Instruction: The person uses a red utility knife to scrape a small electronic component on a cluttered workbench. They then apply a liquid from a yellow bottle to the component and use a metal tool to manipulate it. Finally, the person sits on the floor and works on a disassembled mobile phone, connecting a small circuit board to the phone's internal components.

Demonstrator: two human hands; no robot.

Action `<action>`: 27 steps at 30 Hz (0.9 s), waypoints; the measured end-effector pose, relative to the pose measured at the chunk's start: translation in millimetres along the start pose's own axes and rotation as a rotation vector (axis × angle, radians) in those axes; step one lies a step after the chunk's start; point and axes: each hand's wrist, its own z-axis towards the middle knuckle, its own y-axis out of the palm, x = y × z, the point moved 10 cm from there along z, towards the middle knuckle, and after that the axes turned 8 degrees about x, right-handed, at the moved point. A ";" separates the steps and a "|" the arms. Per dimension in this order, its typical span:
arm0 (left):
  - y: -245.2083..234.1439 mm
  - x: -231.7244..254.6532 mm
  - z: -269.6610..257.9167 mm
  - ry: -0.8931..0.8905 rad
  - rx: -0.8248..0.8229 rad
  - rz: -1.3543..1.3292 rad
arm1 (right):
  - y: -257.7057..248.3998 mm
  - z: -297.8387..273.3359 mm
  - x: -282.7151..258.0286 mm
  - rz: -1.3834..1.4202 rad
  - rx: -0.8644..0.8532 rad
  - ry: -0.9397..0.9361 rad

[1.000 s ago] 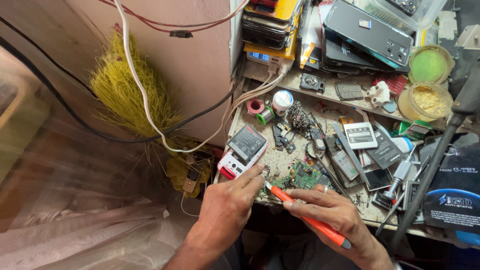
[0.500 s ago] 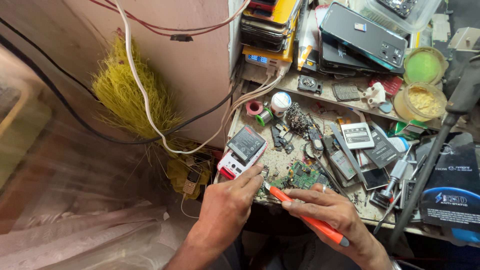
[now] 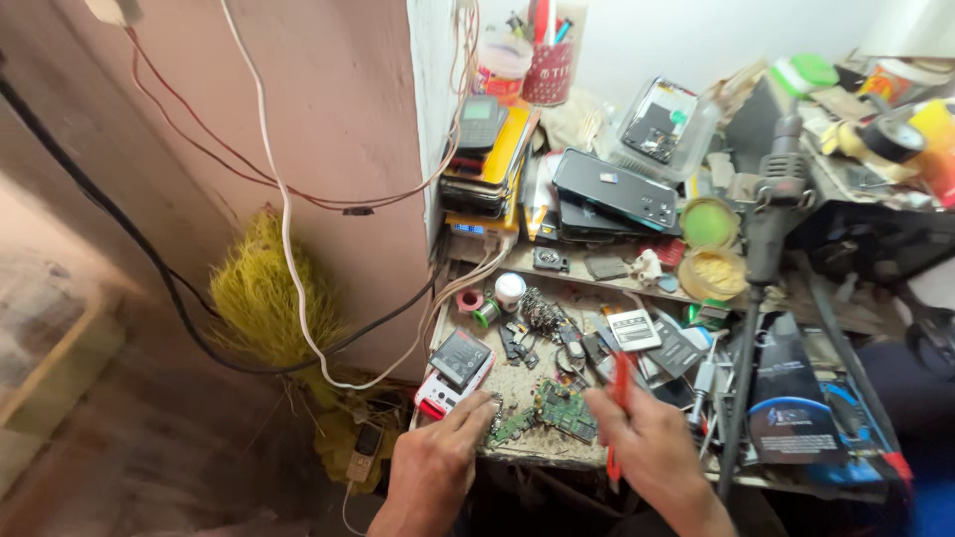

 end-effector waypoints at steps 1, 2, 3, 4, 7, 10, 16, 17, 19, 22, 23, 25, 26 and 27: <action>1.7 -1.9 -4.8 0.000 0.002 0.010 | 4.3 1.4 -14.1 -0.184 0.002 -0.062; 9.4 -6.4 -10.0 -0.014 -0.042 0.027 | 10.2 1.8 -27.0 -0.284 -0.021 -0.095; 17.4 -11.1 -15.8 -0.027 -0.085 0.045 | 15.3 1.0 -40.5 -0.384 -0.043 -0.127; 27.0 -16.5 -16.7 -0.036 -0.120 0.062 | 16.6 3.2 -55.2 -0.487 -0.056 -0.160; 53.8 -25.9 -25.1 0.028 -0.226 0.134 | 3.1 2.2 -83.9 -0.547 -0.037 -0.127; 84.3 -43.1 -22.6 0.046 -0.342 0.217 | -37.2 1.2 -127.4 -0.391 0.195 -0.369; 115.3 -67.4 -34.6 0.001 -0.419 0.214 | -155.4 69.6 -171.2 -0.282 0.448 -0.490; 111.2 -66.0 -31.3 0.020 -0.338 0.176 | -192.5 84.1 -198.8 -0.188 0.566 -0.609; 102.1 -66.0 -28.0 0.054 -0.176 0.100 | -257.7 130.1 -234.1 -0.063 0.703 -0.545; 115.4 -84.9 -29.6 0.057 -0.163 -0.088 | -322.7 162.6 -321.4 0.014 0.995 -0.960; 127.2 -89.8 -29.2 0.101 -0.202 -0.123 | -330.7 176.0 -337.9 0.005 1.017 -1.023; 148.5 -102.1 -27.5 0.168 -0.282 -0.248 | -339.3 206.3 -350.9 0.051 1.001 -1.006; 157.7 -109.4 -27.7 0.167 -0.319 -0.297 | -341.5 224.1 -349.4 0.103 0.962 -0.926; 164.0 -114.7 -28.0 0.160 -0.355 -0.347 | -342.5 239.8 -346.5 0.154 0.920 -0.846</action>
